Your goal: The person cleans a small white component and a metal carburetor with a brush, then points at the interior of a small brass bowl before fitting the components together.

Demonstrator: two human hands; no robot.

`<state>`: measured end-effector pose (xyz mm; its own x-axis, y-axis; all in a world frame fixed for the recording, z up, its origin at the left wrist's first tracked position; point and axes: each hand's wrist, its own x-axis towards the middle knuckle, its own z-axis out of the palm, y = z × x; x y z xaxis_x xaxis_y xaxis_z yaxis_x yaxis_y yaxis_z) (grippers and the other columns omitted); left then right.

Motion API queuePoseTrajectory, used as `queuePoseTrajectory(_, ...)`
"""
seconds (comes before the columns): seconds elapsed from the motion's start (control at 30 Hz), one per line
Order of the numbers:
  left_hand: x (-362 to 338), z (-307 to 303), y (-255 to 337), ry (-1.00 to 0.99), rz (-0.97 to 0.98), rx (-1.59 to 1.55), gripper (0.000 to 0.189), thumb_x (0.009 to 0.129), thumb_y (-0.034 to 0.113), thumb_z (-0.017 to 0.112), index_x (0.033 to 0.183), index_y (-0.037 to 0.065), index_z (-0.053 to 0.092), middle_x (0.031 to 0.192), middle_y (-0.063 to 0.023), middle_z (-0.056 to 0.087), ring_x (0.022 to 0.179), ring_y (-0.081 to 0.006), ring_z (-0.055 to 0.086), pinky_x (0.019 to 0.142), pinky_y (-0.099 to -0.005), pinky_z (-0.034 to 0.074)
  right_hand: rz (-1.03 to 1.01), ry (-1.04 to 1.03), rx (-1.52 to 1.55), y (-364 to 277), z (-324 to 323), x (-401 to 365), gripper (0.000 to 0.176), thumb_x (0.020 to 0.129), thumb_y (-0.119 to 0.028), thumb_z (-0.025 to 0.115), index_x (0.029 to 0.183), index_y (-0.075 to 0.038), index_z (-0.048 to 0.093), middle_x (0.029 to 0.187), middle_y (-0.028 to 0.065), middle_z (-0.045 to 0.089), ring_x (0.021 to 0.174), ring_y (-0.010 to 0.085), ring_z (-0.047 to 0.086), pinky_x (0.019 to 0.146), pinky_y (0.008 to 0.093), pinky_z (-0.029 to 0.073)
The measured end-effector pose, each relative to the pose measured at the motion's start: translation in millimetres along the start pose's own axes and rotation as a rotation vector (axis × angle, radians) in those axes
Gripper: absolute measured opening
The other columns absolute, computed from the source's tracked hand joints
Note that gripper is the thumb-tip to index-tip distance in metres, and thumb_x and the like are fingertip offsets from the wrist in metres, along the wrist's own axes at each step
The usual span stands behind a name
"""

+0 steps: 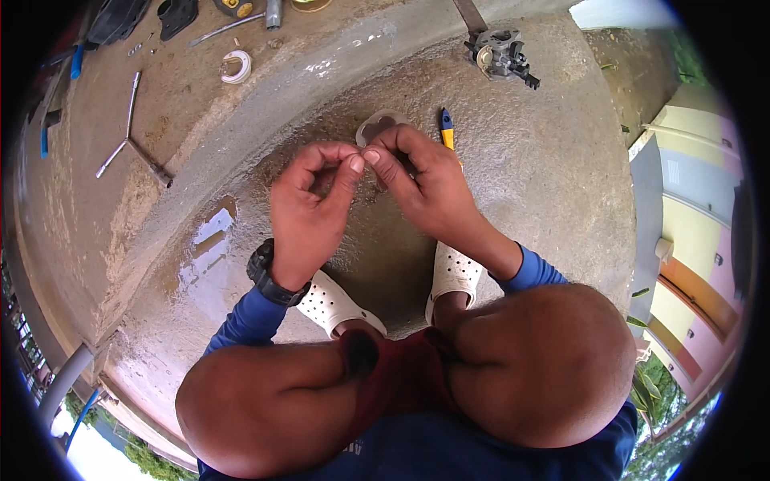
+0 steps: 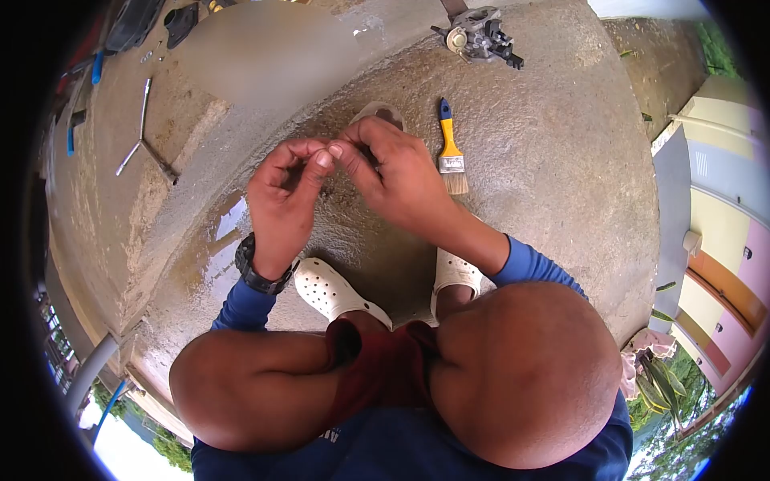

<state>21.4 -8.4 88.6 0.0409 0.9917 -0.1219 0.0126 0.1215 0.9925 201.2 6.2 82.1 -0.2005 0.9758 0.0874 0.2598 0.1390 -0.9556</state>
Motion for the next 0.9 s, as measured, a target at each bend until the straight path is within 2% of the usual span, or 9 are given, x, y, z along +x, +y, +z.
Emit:
queuePoseTrajectory(0.07,-0.6,0.4,0.0,0.016,0.02,0.041,0.014,0.103,0.008,0.074,0.112,-0.002,0.071,0.107,-0.0058,0.075,0.101,-0.0103,0.069,0.093,-0.0277,0.056,0.015,0.003,-0.038,0.1,-0.7,0.3,0.019,0.106,-0.018,0.066,0.104,0.001,0.068,0.089,0.0167,0.069,0.079,0.0377,0.069,0.071,0.0461,0.053)
queuePoseTrajectory(0.2,1.3,0.6,-2.3,0.023,0.07,0.107,0.014,0.102,0.007,0.074,0.112,-0.002,0.07,0.11,-0.0074,0.076,0.101,-0.0112,0.07,0.092,-0.0284,0.056,0.052,-0.012,0.012,-3.2,-3.0,0.6,0.02,0.107,-0.019,0.065,0.105,0.001,0.068,0.086,0.0158,0.068,0.076,0.0358,0.068,0.069,0.0449,0.053)
queuePoseTrajectory(0.27,3.2,-0.7,-9.6,0.038,0.233,0.211,0.013,0.099,0.005,0.075,0.11,-0.001,0.07,0.11,-0.01,0.076,0.097,-0.0166,0.073,0.091,-0.0305,0.057,0.192,-0.041,0.116,-9.1,-5.4,1.3,0.021,0.107,-0.02,0.064,0.104,0.001,0.067,0.083,0.0151,0.067,0.075,0.0347,0.068,0.069,0.0436,0.053)
queuePoseTrajectory(0.3,3.6,-0.3,-5.8,0.038,0.234,0.211,0.013,0.099,0.005,0.075,0.11,-0.001,0.07,0.11,-0.01,0.076,0.097,-0.0166,0.073,0.091,-0.0305,0.057,0.192,-0.041,0.117,-6.9,-4.3,0.8,0.021,0.107,-0.02,0.064,0.104,0.001,0.067,0.083,0.0151,0.067,0.075,0.0347,0.068,0.069,0.0436,0.053)
queuePoseTrajectory(0.37,4.5,0.5,4.1,0.036,0.385,0.475,0.013,0.096,0.003,0.076,0.107,0.001,0.07,0.111,-0.0134,0.075,0.098,-0.0261,0.074,0.089,-0.0348,0.057,0.051,-0.017,0.071,-0.2,-1.4,-0.5,0.022,0.108,-0.02,0.062,0.104,0.0,0.067,0.08,0.014,0.066,0.073,0.0308,0.068,0.067,0.0415,0.052)
queuePoseTrajectory(0.4,5.5,0.3,3.1,0.035,0.385,0.475,0.013,0.096,0.003,0.076,0.107,0.001,0.07,0.111,-0.0134,0.075,0.098,-0.0261,0.074,0.089,-0.0348,0.057,0.052,-0.017,0.071,0.7,-2.1,-0.2,0.022,0.108,-0.02,0.062,0.104,0.0,0.067,0.08,0.014,0.066,0.073,0.0308,0.068,0.067,0.0415,0.052)
queuePoseTrajectory(0.47,8.0,-0.7,0.4,0.026,0.523,0.55,0.015,0.094,0.002,0.076,0.106,0.002,0.069,0.113,-0.0159,0.073,0.103,-0.0336,0.073,0.09,-0.0395,0.058,0.105,-0.03,0.088,2.0,-3.6,0.0,0.023,0.108,-0.022,0.063,0.103,0.0,0.067,0.082,0.0136,0.068,0.071,0.0275,0.069,0.065,0.0398,0.052)
queuePoseTrajectory(0.57,8.5,-1.3,1.9,0.009,0.537,0.574,0.016,0.094,0.0,0.076,0.108,0.001,0.068,0.113,-0.0164,0.072,0.108,-0.0344,0.071,0.092,-0.0414,0.057,0.161,-0.026,0.181,0.6,-3.3,-0.3,0.024,0.109,-0.022,0.062,0.1,0.001,0.066,0.08,0.0132,0.068,0.069,0.0246,0.069,0.064,0.0388,0.052)
queuePoseTrajectory(0.9,9.4,-1.2,0.3,-0.003,0.56,0.587,0.018,0.093,-0.002,0.075,0.109,0.002,0.068,0.114,-0.0168,0.071,0.111,-0.0354,0.07,0.094,-0.0431,0.056,0.152,-0.021,0.217,5.7,-1.8,-0.1,0.025,0.109,-0.022,0.063,0.097,0.0,0.067,0.072,0.0104,0.067,0.064,0.022,0.067,0.062,0.0374,0.051)
